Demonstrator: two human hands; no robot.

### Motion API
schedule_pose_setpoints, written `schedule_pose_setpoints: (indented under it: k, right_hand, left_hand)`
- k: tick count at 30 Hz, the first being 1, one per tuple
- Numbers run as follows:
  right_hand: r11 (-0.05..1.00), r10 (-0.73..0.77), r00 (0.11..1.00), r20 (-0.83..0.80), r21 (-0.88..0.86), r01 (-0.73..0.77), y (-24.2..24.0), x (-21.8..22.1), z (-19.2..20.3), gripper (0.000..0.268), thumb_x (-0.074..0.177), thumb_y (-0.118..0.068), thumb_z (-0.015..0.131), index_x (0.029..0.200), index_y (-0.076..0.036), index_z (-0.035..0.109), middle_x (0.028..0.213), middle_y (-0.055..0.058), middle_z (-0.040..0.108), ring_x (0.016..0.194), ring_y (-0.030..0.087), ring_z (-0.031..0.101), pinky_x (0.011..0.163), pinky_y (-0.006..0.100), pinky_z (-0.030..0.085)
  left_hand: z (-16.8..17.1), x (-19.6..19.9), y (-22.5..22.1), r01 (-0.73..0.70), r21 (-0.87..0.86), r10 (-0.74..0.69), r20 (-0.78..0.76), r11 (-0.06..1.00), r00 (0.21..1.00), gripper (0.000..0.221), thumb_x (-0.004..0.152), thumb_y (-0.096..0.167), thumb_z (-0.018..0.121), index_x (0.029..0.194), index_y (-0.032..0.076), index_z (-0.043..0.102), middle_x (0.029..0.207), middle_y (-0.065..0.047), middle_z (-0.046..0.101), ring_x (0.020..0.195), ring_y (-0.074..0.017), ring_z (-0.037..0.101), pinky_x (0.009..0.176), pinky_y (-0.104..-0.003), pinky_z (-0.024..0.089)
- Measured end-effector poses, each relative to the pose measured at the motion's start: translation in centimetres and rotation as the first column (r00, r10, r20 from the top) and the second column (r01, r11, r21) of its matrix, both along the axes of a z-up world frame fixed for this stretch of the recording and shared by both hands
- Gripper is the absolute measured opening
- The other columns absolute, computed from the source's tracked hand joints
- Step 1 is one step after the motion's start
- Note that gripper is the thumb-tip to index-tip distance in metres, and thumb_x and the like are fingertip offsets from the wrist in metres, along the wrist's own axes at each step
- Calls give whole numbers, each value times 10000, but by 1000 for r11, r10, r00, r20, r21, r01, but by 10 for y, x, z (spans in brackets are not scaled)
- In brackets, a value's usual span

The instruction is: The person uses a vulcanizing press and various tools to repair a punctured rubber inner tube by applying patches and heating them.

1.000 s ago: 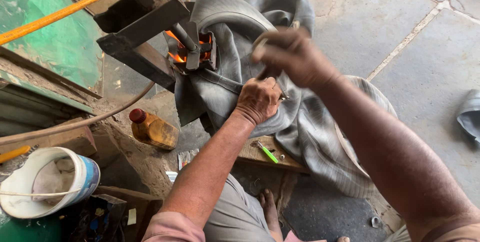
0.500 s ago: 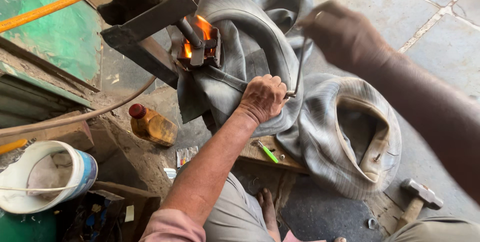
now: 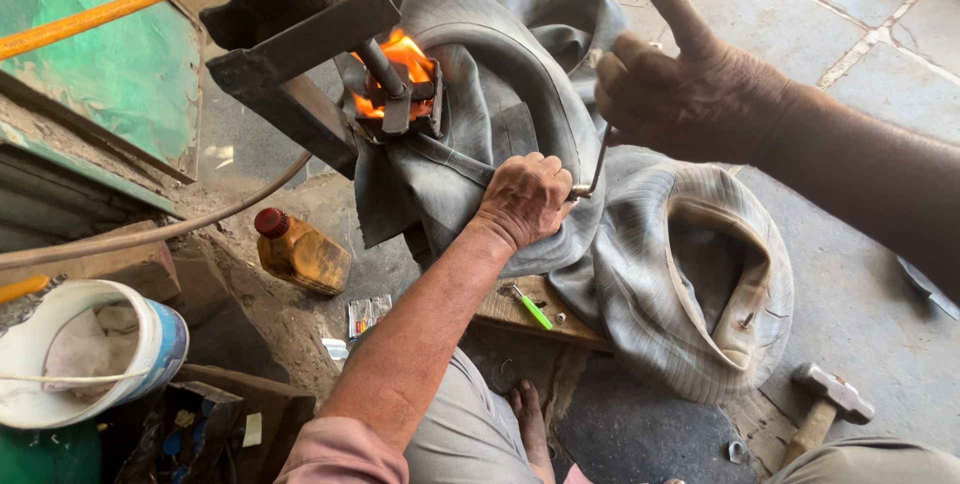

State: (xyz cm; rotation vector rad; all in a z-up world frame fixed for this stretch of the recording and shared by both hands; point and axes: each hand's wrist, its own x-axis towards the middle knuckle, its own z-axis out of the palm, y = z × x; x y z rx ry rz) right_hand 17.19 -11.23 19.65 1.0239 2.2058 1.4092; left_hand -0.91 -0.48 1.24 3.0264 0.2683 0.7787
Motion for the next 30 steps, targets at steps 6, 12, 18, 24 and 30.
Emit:
schedule_pose_setpoints:
  k: [6, 12, 18, 24, 30]
  right_hand:
    - [858, -390, 912, 125, -309, 409, 5, 9, 6, 338, 965, -546, 558, 1032, -242, 688, 873, -43, 644, 866, 133, 658, 907, 365, 514]
    - [757, -598, 795, -97, -395, 521, -5, 32, -19, 655, 922, -764, 427, 806, -173, 687, 697, 13, 666, 614, 137, 654, 639, 318, 564]
    - [681, -719, 622, -310, -494, 541, -35, 82, -103, 740, 943, -787, 366, 731, -130, 633, 567, 1, 578, 383, 56, 462, 352, 291, 399]
    - [633, -774, 278, -569, -692, 348, -67, 92, -199, 683, 936, -729, 313, 706, -160, 613, 582, 14, 570, 441, 141, 458, 414, 348, 439]
    - [545, -760, -350, -547, -831, 114, -99, 45, -251, 750, 929, -756, 316, 694, -116, 631, 587, 62, 575, 564, 224, 564, 603, 394, 510]
  left_hand:
    - [-5, 1, 2, 6, -11, -6, -20, 1000, 1000, 328, 737, 362, 870, 689, 136, 637, 720, -23, 603, 712, -195, 629, 644, -365, 526]
    - [-7, 0, 3, 32, -8, -32, 45, 999, 998, 315, 715, 329, 872, 677, 132, 630, 708, -35, 603, 705, -213, 638, 638, -376, 526]
    - [-5, 1, 4, 22, -69, -19, 46, 997, 999, 323, 722, 332, 869, 700, 115, 631, 720, -60, 608, 705, -232, 654, 621, -385, 522]
    - [-8, 1, 5, 13, -84, -6, 83, 996, 997, 308, 708, 311, 858, 691, 118, 618, 716, -54, 604, 720, -241, 661, 631, -394, 528]
    - [-10, 3, 6, -9, -84, 13, 56, 996, 998, 298, 724, 294, 859, 706, 116, 620, 724, -60, 598, 715, -239, 656, 640, -390, 531]
